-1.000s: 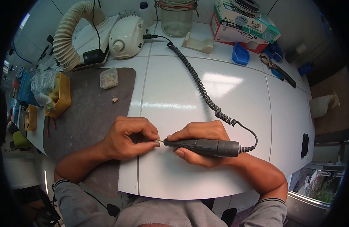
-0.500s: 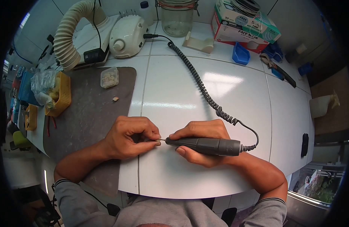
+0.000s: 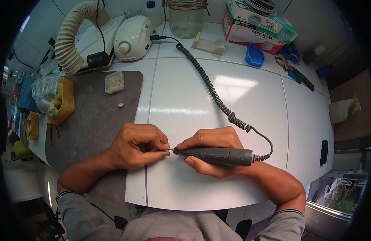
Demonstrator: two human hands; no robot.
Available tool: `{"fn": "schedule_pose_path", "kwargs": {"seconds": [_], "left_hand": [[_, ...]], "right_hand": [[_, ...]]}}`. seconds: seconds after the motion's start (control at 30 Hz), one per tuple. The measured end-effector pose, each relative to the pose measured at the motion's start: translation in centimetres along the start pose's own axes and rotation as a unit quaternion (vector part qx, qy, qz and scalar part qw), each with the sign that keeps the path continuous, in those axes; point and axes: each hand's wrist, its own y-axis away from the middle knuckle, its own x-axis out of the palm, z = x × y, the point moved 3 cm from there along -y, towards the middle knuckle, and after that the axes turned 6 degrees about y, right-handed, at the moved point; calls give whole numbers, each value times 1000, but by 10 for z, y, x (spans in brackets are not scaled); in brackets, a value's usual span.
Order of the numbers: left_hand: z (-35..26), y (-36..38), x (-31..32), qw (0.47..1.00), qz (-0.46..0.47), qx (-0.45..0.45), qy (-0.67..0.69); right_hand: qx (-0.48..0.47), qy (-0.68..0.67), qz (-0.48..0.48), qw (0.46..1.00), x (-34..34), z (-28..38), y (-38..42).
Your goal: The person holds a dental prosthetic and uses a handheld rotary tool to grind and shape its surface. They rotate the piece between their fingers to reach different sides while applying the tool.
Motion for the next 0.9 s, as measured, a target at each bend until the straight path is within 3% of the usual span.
{"fn": "schedule_pose_path", "kwargs": {"seconds": [0.9], "left_hand": [[0,0,1,1000,20,2,-2]], "right_hand": [[-14,3,10,1000,1,-2,1]]}}
